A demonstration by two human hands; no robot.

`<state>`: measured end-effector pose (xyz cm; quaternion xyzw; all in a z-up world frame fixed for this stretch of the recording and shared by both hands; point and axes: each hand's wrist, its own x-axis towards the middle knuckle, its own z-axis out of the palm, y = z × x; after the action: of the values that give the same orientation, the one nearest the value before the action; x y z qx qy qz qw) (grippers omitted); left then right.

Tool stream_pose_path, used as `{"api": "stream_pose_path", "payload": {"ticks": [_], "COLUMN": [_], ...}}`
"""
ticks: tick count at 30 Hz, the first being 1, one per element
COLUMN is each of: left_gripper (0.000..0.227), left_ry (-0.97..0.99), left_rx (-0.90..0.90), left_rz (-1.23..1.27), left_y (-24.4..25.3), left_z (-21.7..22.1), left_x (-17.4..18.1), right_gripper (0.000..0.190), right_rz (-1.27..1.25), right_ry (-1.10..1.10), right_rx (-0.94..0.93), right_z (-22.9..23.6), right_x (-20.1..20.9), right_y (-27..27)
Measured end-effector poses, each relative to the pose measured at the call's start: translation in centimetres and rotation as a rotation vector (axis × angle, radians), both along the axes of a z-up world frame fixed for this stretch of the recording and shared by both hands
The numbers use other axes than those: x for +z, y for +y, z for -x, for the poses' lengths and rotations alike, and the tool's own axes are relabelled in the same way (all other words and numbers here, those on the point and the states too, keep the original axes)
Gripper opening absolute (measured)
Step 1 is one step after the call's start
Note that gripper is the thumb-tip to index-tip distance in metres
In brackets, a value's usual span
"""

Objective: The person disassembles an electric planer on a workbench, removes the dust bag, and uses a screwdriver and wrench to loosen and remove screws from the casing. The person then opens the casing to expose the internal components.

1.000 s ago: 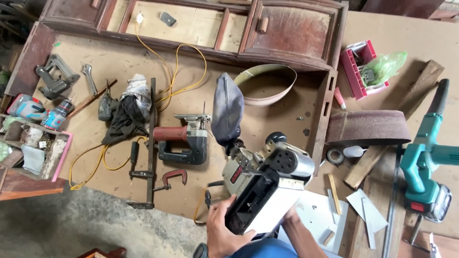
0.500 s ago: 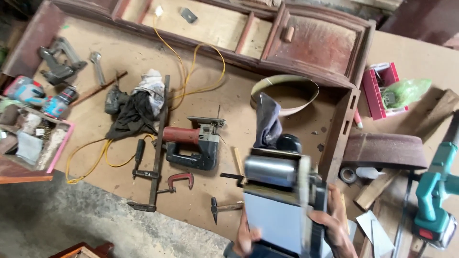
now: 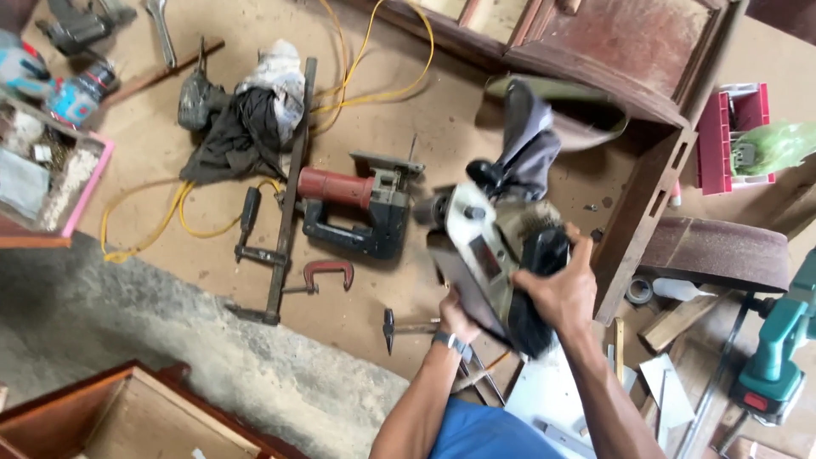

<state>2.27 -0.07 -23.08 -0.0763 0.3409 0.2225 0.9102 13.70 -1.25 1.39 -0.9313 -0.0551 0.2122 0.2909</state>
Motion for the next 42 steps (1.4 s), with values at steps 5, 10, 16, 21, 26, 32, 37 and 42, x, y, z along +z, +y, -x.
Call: {"api": "stream_pose_path", "payload": {"ticks": [5,10,16,21,26,32,37,42], "left_gripper": [0.040,0.034,0.035,0.022,0.020,0.074,0.051,0.086], "left_ry": [-0.032,0.005,0.077,0.132,0.212,0.891,1.005,0.847], "left_rx": [0.003,-0.081,-0.114,-0.156,-0.166,-0.224,-0.040,-0.253], "left_rz": [0.018,0.036,-0.087,-0.225,-0.409,-1.224,-1.763,-1.660], "left_y": [2.3,1.8,1.2,0.6,1.6,3.0,1.5,-3.0], "left_z": [-2.2,-2.9,-3.4,-2.8,-1.7,-0.8,-1.5,-1.7], "left_x": [2.8,-2.6,-7.4,-12.5,-11.9,0.7,5.2,12.5], "right_gripper": [0.088,0.084,0.082,0.087,0.088,0.092,0.091,0.113], "right_rz": [0.001,-0.087,-0.175,-0.245,-0.273,-0.233,-0.248,-0.297], "right_ry": [-0.098,-0.135,-0.131,-0.096,-0.085,-0.042,-0.012,0.183], "right_rx": [0.023,-0.011,-0.061,-0.150,-0.160,-0.132,-0.065,0.108], "right_z": [-3.0,-4.0,-4.0,-2.7,-2.7,-4.0,-4.1,-4.6], "right_x": [-5.3,-6.8,-8.3,-9.1,-10.2,-11.8,-11.2,-9.5], "right_y": [-0.5,-1.4,-2.9,-4.3,-5.2,-5.6,-5.6,-7.1]}}
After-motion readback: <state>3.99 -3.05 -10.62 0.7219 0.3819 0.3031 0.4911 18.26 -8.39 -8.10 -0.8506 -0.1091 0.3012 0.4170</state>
